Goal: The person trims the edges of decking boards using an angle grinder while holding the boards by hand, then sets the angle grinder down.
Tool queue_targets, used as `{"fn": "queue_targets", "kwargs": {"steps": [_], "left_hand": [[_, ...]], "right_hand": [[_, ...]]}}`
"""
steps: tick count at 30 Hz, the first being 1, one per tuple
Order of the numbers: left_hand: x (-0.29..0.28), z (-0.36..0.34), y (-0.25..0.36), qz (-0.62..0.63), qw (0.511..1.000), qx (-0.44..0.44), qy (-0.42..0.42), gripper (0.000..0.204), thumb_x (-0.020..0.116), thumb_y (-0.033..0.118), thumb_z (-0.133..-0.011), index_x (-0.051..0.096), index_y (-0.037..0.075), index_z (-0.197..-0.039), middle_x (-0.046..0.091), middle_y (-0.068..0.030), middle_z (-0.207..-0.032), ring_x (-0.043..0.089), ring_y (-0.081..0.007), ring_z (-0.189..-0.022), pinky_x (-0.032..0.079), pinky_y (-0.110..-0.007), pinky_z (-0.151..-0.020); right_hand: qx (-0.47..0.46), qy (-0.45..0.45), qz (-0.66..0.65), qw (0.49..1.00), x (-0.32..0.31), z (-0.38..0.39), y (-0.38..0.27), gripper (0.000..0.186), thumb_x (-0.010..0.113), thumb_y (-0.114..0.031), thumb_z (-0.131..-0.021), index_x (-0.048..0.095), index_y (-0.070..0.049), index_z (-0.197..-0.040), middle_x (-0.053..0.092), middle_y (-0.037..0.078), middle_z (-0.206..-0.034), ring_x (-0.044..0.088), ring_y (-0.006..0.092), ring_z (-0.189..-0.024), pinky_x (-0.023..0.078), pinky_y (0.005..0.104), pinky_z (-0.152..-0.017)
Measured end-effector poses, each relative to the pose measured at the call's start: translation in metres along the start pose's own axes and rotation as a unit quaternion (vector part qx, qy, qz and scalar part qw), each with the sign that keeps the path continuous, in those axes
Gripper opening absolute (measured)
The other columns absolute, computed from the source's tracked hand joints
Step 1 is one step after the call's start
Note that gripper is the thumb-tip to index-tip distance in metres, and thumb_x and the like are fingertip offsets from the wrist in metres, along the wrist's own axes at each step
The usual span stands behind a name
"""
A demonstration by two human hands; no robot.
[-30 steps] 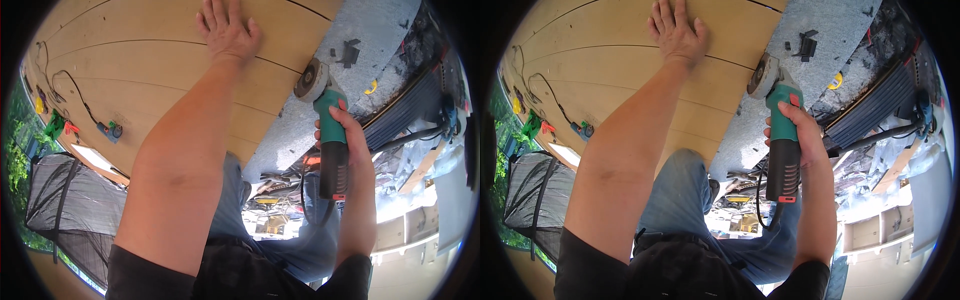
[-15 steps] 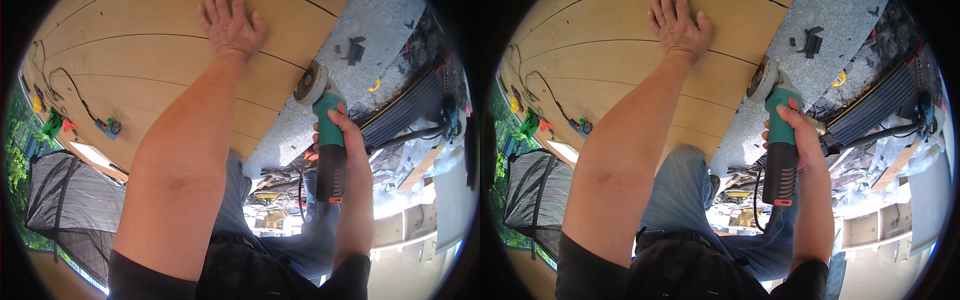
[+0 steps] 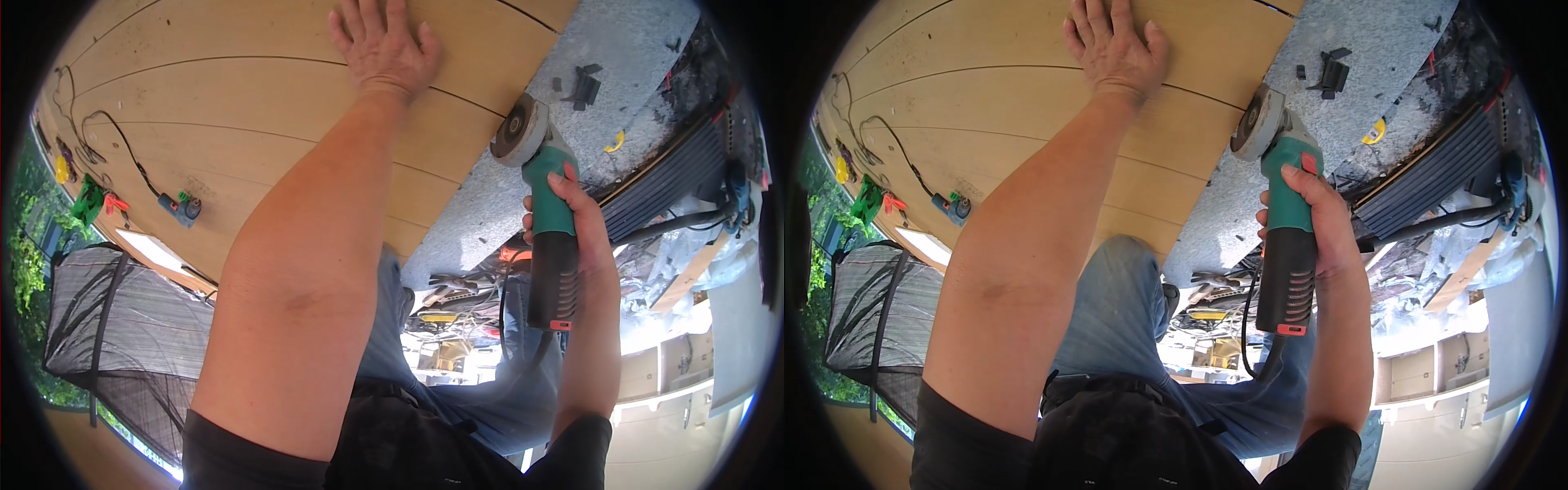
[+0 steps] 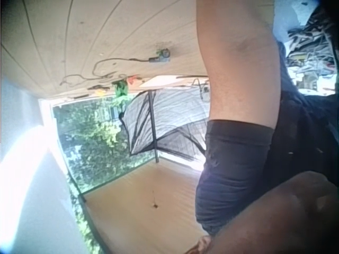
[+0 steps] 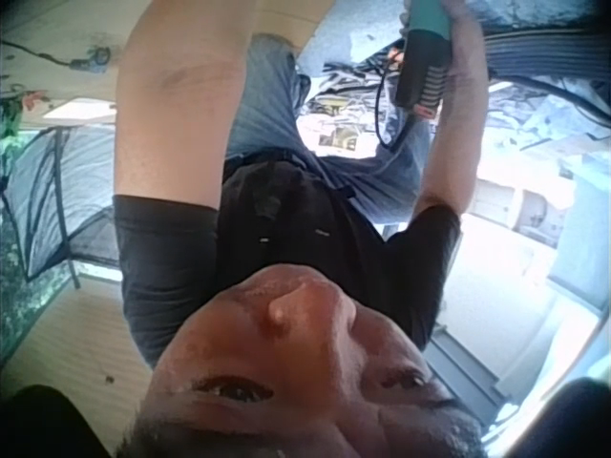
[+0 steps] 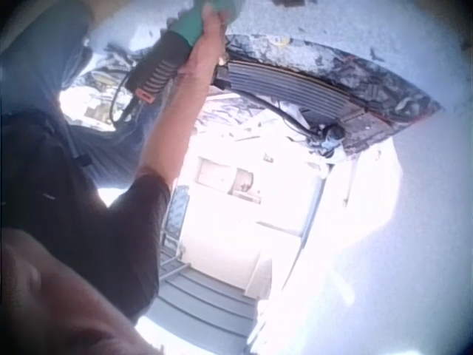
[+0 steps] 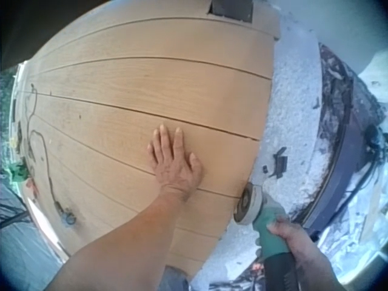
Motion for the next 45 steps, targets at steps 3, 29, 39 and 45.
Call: {"fn": "queue_targets", "kwargs": {"steps": [3,29,39,45], "left_hand": [[0.001,0.001,0.000,0.003,1.000,-0.006,-0.008,0.077,0.055,0.037,-0.087,0.039,0.007,-0.156,0.024,-0.0276,-0.166,0.020,-0.0439,-0.155,0.012,-0.060,-0.124],[0.005,0.005,-0.002,-0.004,1.000,-0.003,0.003,0.076,0.055,0.039,-0.090,0.036,0.010,-0.158,0.021,-0.0245,-0.168,0.018,-0.0423,-0.155,0.012,-0.059,-0.125],[0.006,0.006,-0.004,-0.014,1.000,-0.011,0.006,0.075,0.053,0.040,-0.091,0.036,0.010,-0.158,0.021,-0.0237,-0.168,0.018,-0.0404,-0.156,0.011,-0.057,-0.126],[0.006,0.009,-0.002,-0.007,1.000,-0.005,0.025,0.075,0.053,0.039,-0.091,0.036,0.010,-0.158,0.022,-0.0240,-0.167,0.019,-0.0404,-0.156,0.011,-0.057,-0.125]], "right_hand": [[0.010,0.005,0.003,1.000,-0.003,-0.003,0.013,0.050,0.073,-0.036,-0.092,0.056,0.001,-0.122,0.067,0.015,-0.094,0.071,0.0235,-0.073,0.062,0.0387,-0.060],[0.023,0.016,-0.006,1.000,-0.002,-0.008,0.089,0.050,0.072,-0.030,-0.094,0.047,-0.006,-0.130,0.066,0.017,-0.097,0.071,0.0265,-0.074,0.062,0.0400,-0.060],[0.052,0.005,-0.027,0.998,-0.006,-0.016,0.132,0.050,0.071,-0.027,-0.094,0.045,-0.006,-0.131,0.066,0.017,-0.095,0.071,0.0279,-0.073,0.062,0.0422,-0.060],[0.062,0.000,-0.024,0.998,-0.008,-0.020,0.150,0.050,0.071,-0.027,-0.094,0.045,-0.006,-0.131,0.065,0.017,-0.096,0.071,0.0276,-0.073,0.062,0.0404,-0.060]]}}
Point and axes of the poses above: each hand's wrist, its own z-axis away from the middle knuckle, its own x-axis out of the palm, y = z × x, the point moved 10 cm from there along -z, towards the middle knuckle
